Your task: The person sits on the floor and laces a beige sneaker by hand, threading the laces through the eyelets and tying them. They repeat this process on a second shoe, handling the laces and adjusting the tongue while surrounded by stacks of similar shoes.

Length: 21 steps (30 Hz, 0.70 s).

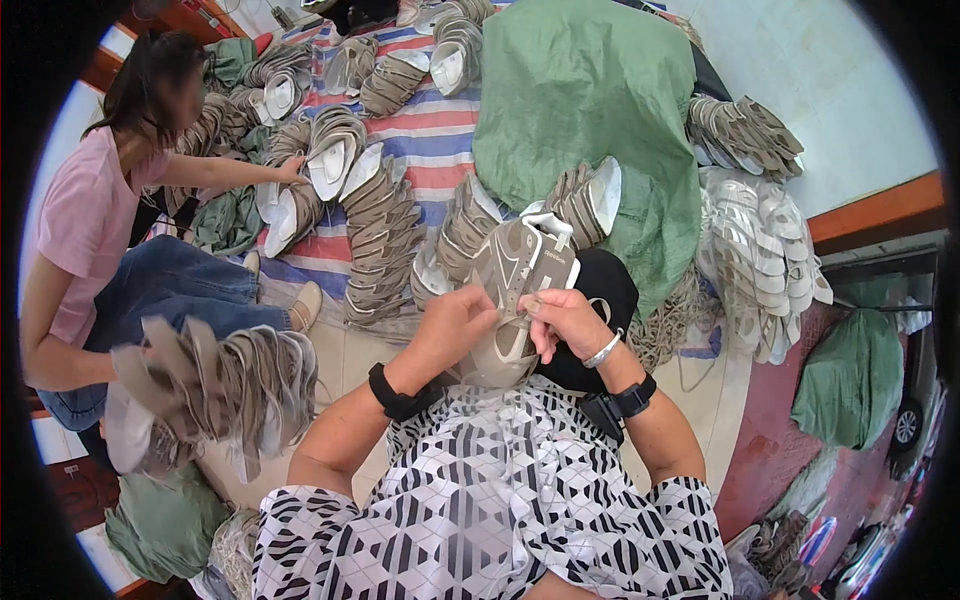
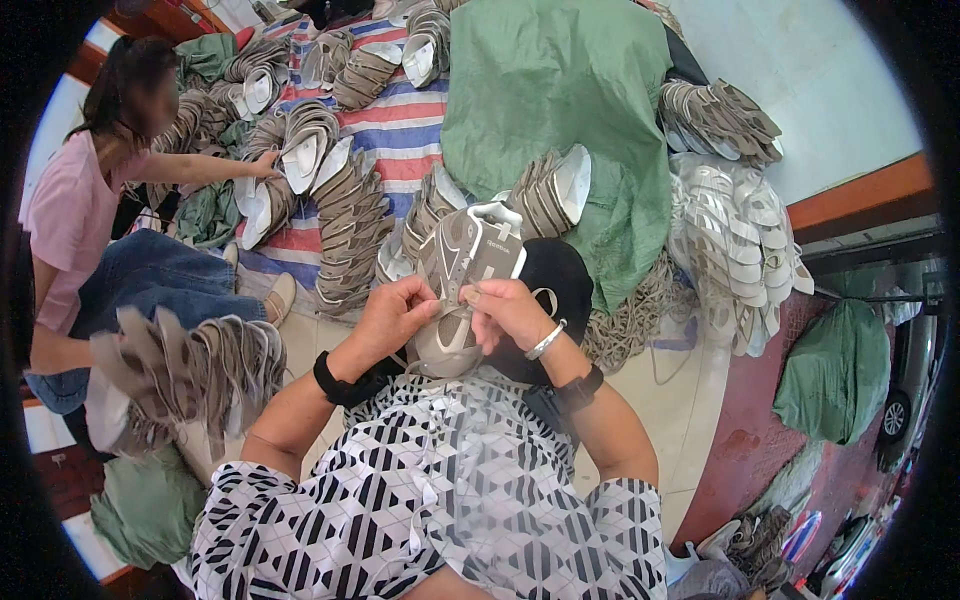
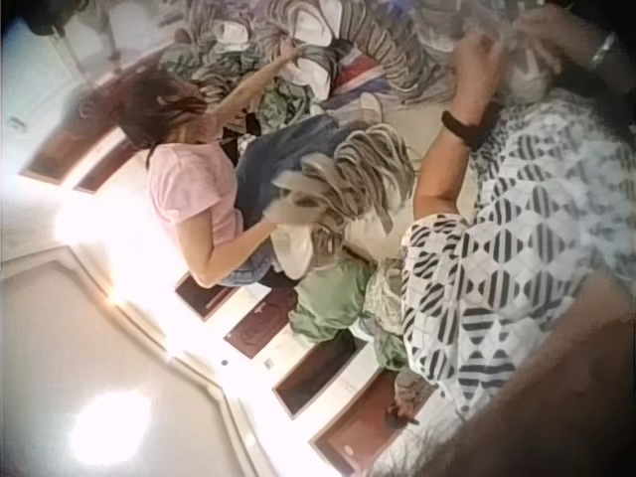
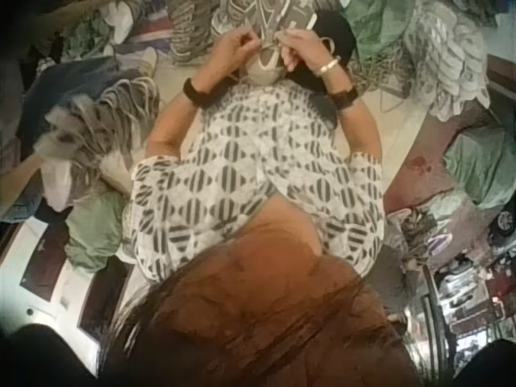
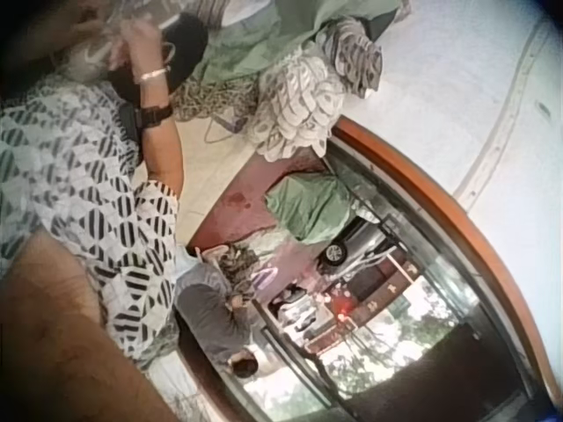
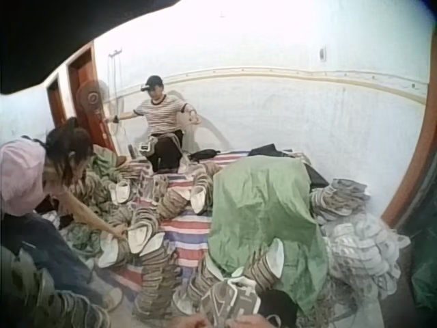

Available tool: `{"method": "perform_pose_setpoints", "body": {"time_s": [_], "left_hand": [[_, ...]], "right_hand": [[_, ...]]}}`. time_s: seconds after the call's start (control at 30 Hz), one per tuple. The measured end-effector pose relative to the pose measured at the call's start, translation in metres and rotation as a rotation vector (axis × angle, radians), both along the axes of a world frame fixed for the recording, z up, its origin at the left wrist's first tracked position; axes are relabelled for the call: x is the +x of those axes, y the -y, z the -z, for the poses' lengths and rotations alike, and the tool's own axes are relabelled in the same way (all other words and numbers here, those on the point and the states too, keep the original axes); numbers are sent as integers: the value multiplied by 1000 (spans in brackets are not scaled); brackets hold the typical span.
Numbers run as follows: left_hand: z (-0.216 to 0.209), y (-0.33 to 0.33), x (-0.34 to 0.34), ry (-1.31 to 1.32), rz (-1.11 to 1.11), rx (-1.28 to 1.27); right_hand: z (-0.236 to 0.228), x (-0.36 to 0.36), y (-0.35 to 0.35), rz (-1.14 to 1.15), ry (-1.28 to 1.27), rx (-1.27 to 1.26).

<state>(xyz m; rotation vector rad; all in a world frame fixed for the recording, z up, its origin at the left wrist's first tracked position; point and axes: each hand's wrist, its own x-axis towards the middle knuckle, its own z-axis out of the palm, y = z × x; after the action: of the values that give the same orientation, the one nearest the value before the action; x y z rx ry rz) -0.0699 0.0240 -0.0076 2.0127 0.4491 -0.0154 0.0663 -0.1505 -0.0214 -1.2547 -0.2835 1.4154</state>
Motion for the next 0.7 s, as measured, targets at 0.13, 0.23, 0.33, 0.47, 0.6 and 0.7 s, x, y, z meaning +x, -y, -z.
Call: {"method": "perform_pose_setpoints", "body": {"time_s": [0.13,0.23,0.33,0.47,0.6,0.7], "left_hand": [[-6,2,4,97,75,207],[-12,6,4,148,97,356],[-13,10,1,142,66,362],[-7,13,-2,202,64,365],[4,9,1,41,1,269],[7,13,4,-36,-116,112]], "right_hand": [[6,-1,4,17,2,52],[10,1,5,4,-27,85],[13,3,5,-1,-47,124],[14,4,6,-2,-77,156],[14,3,8,-19,-37,178],[16,1,10,-52,-21,191]]}}
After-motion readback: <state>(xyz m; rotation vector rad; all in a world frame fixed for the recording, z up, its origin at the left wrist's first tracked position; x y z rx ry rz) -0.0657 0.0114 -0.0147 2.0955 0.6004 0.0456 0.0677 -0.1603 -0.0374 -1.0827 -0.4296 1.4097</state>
